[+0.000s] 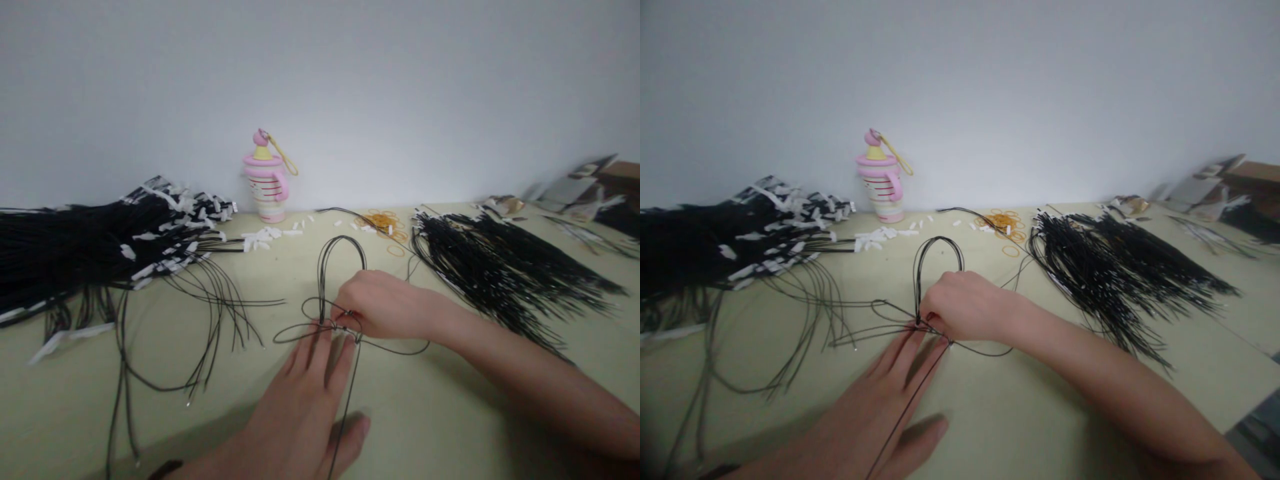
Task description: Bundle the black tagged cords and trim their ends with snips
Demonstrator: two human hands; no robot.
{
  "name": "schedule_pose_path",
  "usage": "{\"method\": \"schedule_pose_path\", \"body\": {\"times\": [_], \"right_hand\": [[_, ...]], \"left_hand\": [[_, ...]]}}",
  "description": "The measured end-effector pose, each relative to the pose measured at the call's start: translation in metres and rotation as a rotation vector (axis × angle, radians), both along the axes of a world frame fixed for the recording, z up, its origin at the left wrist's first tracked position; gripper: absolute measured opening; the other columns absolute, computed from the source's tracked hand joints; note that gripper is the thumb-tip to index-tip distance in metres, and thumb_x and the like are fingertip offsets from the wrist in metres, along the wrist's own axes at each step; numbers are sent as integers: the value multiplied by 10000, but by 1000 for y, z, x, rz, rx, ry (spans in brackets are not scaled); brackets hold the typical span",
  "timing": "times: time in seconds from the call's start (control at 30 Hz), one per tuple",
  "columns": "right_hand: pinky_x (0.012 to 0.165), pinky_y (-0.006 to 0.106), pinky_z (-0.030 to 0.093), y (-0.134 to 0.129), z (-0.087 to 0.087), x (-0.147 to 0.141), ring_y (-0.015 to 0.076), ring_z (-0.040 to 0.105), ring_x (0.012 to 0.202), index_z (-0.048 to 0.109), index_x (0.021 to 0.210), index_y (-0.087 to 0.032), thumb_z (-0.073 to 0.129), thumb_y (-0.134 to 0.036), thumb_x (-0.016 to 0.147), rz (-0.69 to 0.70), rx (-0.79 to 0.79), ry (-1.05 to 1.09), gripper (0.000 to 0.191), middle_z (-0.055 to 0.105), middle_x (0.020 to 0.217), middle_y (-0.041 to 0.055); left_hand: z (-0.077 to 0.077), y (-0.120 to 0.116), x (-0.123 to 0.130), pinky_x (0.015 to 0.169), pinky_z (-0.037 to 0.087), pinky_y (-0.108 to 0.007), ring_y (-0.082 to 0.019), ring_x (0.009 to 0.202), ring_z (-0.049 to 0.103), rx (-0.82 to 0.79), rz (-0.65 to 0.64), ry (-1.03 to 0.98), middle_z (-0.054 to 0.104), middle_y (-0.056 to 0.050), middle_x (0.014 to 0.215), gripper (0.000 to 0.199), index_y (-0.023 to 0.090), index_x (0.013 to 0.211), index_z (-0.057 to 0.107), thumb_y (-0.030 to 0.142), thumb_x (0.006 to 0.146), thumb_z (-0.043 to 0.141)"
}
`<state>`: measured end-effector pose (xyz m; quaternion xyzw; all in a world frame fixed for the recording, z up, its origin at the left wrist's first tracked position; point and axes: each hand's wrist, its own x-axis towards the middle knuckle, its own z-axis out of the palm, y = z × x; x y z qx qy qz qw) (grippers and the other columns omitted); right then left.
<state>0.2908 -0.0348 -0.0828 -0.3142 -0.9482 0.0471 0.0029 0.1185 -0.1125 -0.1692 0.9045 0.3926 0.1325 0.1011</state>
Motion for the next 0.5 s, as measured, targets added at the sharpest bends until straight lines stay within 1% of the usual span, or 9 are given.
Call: {"method": "schedule_pose_path", "body": {"times": [0.1, 0.2, 0.3, 0.4, 0.5], "right_hand": [[531, 225, 272, -1, -3, -3, 138, 593, 617, 658, 739, -171, 487, -133, 774, -35, 28, 4, 178, 660, 666, 40], [532, 224, 294, -3, -8, -7, 153, 615, 649, 630, 761, -142, 473, -128, 784, -15, -4, 10, 159, 664, 690, 61], [526, 227, 301, -4, -14, -10, 154, 616, 636, 602, 753, -123, 463, -102, 780, 13, 28, 23, 143, 660, 677, 70], [533, 225, 321, -3, -17, -10, 162, 631, 658, 613, 767, -125, 481, -100, 763, 16, 23, 30, 135, 671, 693, 70], [547, 224, 348, -2, -18, -11, 172, 647, 695, 639, 789, -140, 498, -106, 742, -13, -4, 28, 152, 688, 730, 67]], "left_hand": [[3, -1, 0, 1072, 266, -554, -389, 1352, 232, -6, 7, -10, 307, -169, 1468, 717, 163, 1416, 281, 480, 814, 507], [4, -1, 1, 1067, 287, -540, -375, 1363, 215, -16, 6, -20, 276, -165, 1487, 758, 174, 1433, 232, 469, 798, 525], [3, -1, 2, 1061, 297, -539, -369, 1371, 195, -23, 24, -26, 261, -158, 1495, 756, 181, 1435, 217, 449, 798, 525], [3, -1, 3, 1064, 293, -534, -367, 1370, 199, -29, 30, -23, 259, -157, 1497, 752, 179, 1434, 220, 448, 799, 520], [5, -2, 2, 1076, 271, -527, -360, 1369, 208, -31, 18, -17, 258, -160, 1498, 761, 175, 1441, 205, 438, 801, 521]]}}
